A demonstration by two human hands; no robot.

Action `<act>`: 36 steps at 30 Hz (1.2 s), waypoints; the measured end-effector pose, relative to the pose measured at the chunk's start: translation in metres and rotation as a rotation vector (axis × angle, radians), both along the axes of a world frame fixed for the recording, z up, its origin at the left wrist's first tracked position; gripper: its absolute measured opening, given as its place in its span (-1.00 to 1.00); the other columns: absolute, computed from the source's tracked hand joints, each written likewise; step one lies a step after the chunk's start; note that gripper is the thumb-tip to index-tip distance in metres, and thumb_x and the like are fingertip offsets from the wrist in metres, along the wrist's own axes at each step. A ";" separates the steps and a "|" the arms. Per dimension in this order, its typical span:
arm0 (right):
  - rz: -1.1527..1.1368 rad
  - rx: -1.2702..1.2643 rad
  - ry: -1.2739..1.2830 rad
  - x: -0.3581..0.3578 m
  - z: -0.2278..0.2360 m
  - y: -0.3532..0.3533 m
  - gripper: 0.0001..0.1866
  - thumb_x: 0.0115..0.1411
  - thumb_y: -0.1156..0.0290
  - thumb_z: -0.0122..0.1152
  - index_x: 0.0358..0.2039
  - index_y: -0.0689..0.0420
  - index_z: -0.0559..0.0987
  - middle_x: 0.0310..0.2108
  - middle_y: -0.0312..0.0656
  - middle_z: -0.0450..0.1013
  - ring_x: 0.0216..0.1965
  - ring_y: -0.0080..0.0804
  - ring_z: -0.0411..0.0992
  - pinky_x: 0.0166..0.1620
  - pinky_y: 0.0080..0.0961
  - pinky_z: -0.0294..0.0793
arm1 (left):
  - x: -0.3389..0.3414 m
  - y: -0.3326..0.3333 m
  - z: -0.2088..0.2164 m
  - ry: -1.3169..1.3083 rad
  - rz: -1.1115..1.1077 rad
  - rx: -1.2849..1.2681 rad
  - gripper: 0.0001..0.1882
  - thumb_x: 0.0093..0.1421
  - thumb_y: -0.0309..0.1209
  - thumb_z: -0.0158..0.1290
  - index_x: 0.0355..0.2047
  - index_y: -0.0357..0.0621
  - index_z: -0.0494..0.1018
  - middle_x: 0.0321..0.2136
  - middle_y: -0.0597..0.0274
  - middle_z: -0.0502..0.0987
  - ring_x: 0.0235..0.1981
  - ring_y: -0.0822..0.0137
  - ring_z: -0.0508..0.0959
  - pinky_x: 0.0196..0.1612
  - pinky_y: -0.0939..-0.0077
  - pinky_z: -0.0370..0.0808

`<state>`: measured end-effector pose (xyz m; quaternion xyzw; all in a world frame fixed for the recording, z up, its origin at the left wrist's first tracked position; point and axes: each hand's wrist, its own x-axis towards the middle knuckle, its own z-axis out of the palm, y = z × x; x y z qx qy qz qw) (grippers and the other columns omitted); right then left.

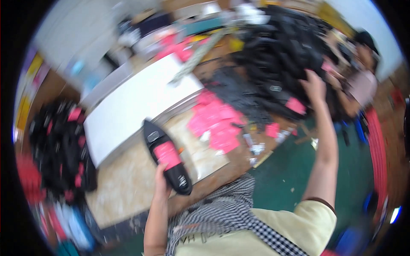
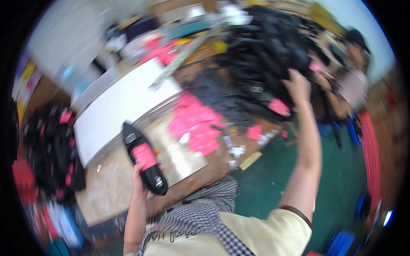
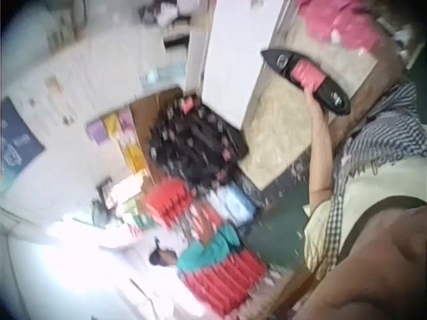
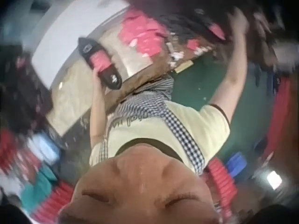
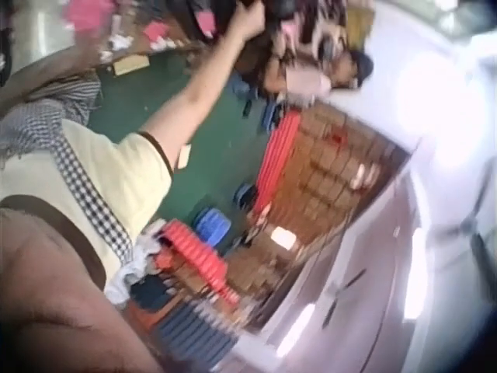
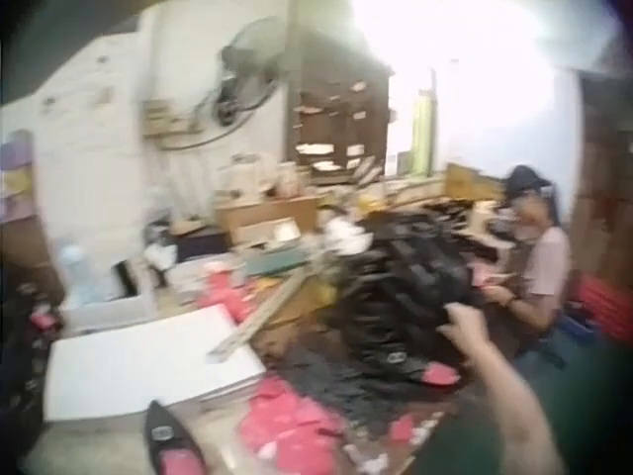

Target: Inspecting, wiping with a cloth, marking with a marker, and trimming excess material on black flat shoes.

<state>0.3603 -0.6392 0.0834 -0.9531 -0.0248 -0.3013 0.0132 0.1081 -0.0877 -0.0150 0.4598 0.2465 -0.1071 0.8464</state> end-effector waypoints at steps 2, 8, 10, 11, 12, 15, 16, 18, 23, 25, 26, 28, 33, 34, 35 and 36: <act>0.050 -0.141 -0.072 -0.016 0.026 0.001 -0.57 0.02 0.35 0.36 -0.07 0.12 0.55 -0.18 -0.05 0.55 -0.15 -0.06 0.53 -0.09 -0.19 0.48 | -0.008 0.014 -0.044 0.033 0.089 0.009 -0.33 0.21 -0.03 -0.12 0.10 -0.39 0.30 -0.15 -0.20 0.55 -0.23 0.01 0.64 -0.14 0.13 0.61; 0.377 0.177 0.259 -0.115 0.050 0.199 -0.50 0.14 0.37 0.32 0.08 0.20 0.45 -0.12 0.09 0.53 -0.12 0.05 0.53 -0.10 -0.28 0.50 | -0.043 0.017 -0.025 0.069 0.239 -0.027 -0.42 0.23 -0.05 -0.11 0.00 -0.37 0.36 -0.24 -0.09 0.58 -0.28 0.10 0.63 -0.21 0.30 0.61; 0.509 0.234 0.436 -0.143 0.019 0.273 -0.62 0.09 0.42 0.28 -0.04 0.07 0.52 -0.45 0.01 0.51 -0.42 0.00 0.54 -0.37 -0.18 0.49 | -0.051 0.027 -0.022 0.037 0.333 0.048 -0.58 0.28 -0.22 -0.06 0.01 -0.27 0.39 -0.18 0.15 0.56 -0.19 0.33 0.58 -0.09 0.45 0.51; 0.612 0.165 0.495 -0.159 0.006 0.312 -0.68 0.09 0.45 0.26 -0.11 0.07 0.49 -0.55 -0.04 0.48 -0.50 -0.05 0.52 -0.44 -0.13 0.46 | -0.053 0.027 -0.011 0.060 0.355 0.137 -0.59 0.28 -0.28 -0.06 0.05 -0.28 0.36 -0.14 0.15 0.55 -0.15 0.34 0.56 -0.02 0.46 0.47; 0.693 0.189 0.570 -0.169 -0.015 0.349 -0.71 0.10 0.41 0.24 -0.16 0.10 0.43 -0.58 -0.05 0.48 -0.51 -0.06 0.54 -0.46 -0.10 0.47 | -0.058 0.030 -0.007 0.066 0.349 0.127 -0.59 0.28 -0.28 -0.06 0.05 -0.28 0.36 -0.14 0.15 0.55 -0.15 0.34 0.56 -0.02 0.46 0.47; 0.762 0.068 0.962 -0.191 -0.067 0.444 -0.67 0.20 0.24 0.18 -0.18 0.14 0.32 -0.56 0.16 0.48 -0.46 0.14 0.52 -0.42 0.01 0.49 | -0.072 0.048 -0.013 0.007 0.414 0.432 -0.56 0.28 -0.33 -0.04 0.12 -0.29 0.33 -0.10 0.12 0.51 -0.09 0.32 0.51 -0.02 0.46 0.44; 0.907 0.156 0.902 -0.200 -0.069 0.456 -0.72 0.26 0.25 0.12 -0.12 0.11 0.34 -0.56 0.13 0.49 -0.47 0.14 0.52 -0.41 0.03 0.48 | -0.079 0.056 -0.014 0.013 0.413 0.425 -0.56 0.28 -0.33 -0.04 0.12 -0.29 0.33 -0.10 0.12 0.51 -0.09 0.32 0.51 -0.02 0.46 0.44; 0.918 0.192 0.829 -0.192 -0.062 0.458 -0.71 0.29 0.31 0.07 -0.02 0.09 0.34 -0.57 0.09 0.49 -0.48 0.09 0.52 -0.42 -0.03 0.47 | -0.092 0.068 -0.014 -0.032 0.266 0.876 -0.52 0.27 -0.37 0.00 0.15 -0.34 0.30 -0.10 0.08 0.51 -0.11 0.33 0.50 -0.04 0.46 0.43; 0.846 0.277 0.633 -0.164 -0.006 0.401 -0.78 0.24 0.43 0.07 -0.10 0.11 0.52 -0.59 0.03 0.49 -0.53 0.05 0.51 -0.45 -0.14 0.50 | -0.109 0.073 -0.040 -0.090 0.354 0.782 -0.34 0.25 -0.32 0.10 0.26 -0.41 0.17 -0.35 0.09 0.58 -0.37 0.40 0.55 -0.28 0.58 0.46; 0.796 0.129 0.684 -0.168 -0.048 0.384 -0.75 0.23 0.45 0.09 -0.07 0.11 0.52 -0.58 0.03 0.50 -0.53 0.06 0.52 -0.43 -0.14 0.51 | -0.090 0.064 -0.030 -0.017 0.229 0.714 -0.33 0.24 -0.31 0.11 0.26 -0.42 0.16 -0.34 0.04 0.59 -0.38 0.36 0.56 -0.28 0.54 0.47; 0.747 -0.016 0.726 -0.169 -0.066 0.375 -0.71 0.22 0.47 0.10 -0.03 0.11 0.52 -0.58 0.03 0.51 -0.53 0.06 0.52 -0.42 -0.13 0.52 | -0.074 0.062 -0.015 0.047 0.106 0.651 -0.31 0.24 -0.30 0.12 0.25 -0.44 0.15 -0.34 -0.01 0.59 -0.39 0.32 0.58 -0.28 0.50 0.48; 0.759 -0.006 0.868 -0.173 -0.079 0.363 -0.66 0.21 0.44 0.14 0.02 0.14 0.51 -0.46 0.06 0.55 -0.42 0.02 0.55 -0.32 -0.15 0.55 | -0.057 0.064 0.019 0.209 -0.096 0.933 -0.19 0.17 -0.22 0.21 0.28 -0.41 0.12 -0.26 -0.08 0.57 -0.19 0.17 0.58 -0.16 0.37 0.49; 0.519 0.522 0.843 -0.173 -0.056 0.342 -0.54 0.21 0.35 0.21 0.11 0.21 0.46 -0.14 0.07 0.52 -0.17 -0.07 0.54 -0.12 -0.28 0.51 | -0.056 0.015 0.029 -0.545 -0.276 1.628 -0.38 0.00 -0.05 0.28 -0.02 -0.18 0.46 -0.20 0.07 0.50 -0.05 0.03 0.44 -0.04 0.24 0.43; 0.368 0.508 0.957 -0.172 -0.060 0.343 -0.53 0.21 0.36 0.21 0.12 0.22 0.45 -0.12 0.07 0.50 -0.16 -0.06 0.54 -0.11 -0.29 0.50 | -0.055 0.005 0.026 -0.862 -0.550 1.545 -0.51 -0.02 -0.04 0.30 -0.18 -0.10 0.56 -0.19 0.12 0.51 -0.11 0.09 0.47 -0.07 0.29 0.45; 0.553 0.552 0.912 -0.176 -0.080 0.342 -0.51 0.21 0.35 0.20 0.13 0.25 0.43 -0.10 0.09 0.47 -0.18 -0.01 0.52 -0.11 -0.27 0.49 | -0.045 0.006 0.026 -0.879 -0.554 1.540 -0.51 -0.02 -0.04 0.30 -0.18 -0.10 0.56 -0.19 0.12 0.51 -0.11 0.09 0.47 -0.07 0.29 0.45; 0.566 0.484 0.816 -0.180 -0.093 0.340 -0.50 0.20 0.36 0.20 0.14 0.29 0.42 -0.11 0.10 0.46 -0.23 0.01 0.50 -0.12 -0.25 0.49 | -0.031 0.012 0.027 -0.807 -0.715 1.440 -0.56 -0.04 -0.02 0.29 -0.29 -0.07 0.58 -0.23 0.16 0.53 -0.15 0.13 0.50 -0.09 0.29 0.46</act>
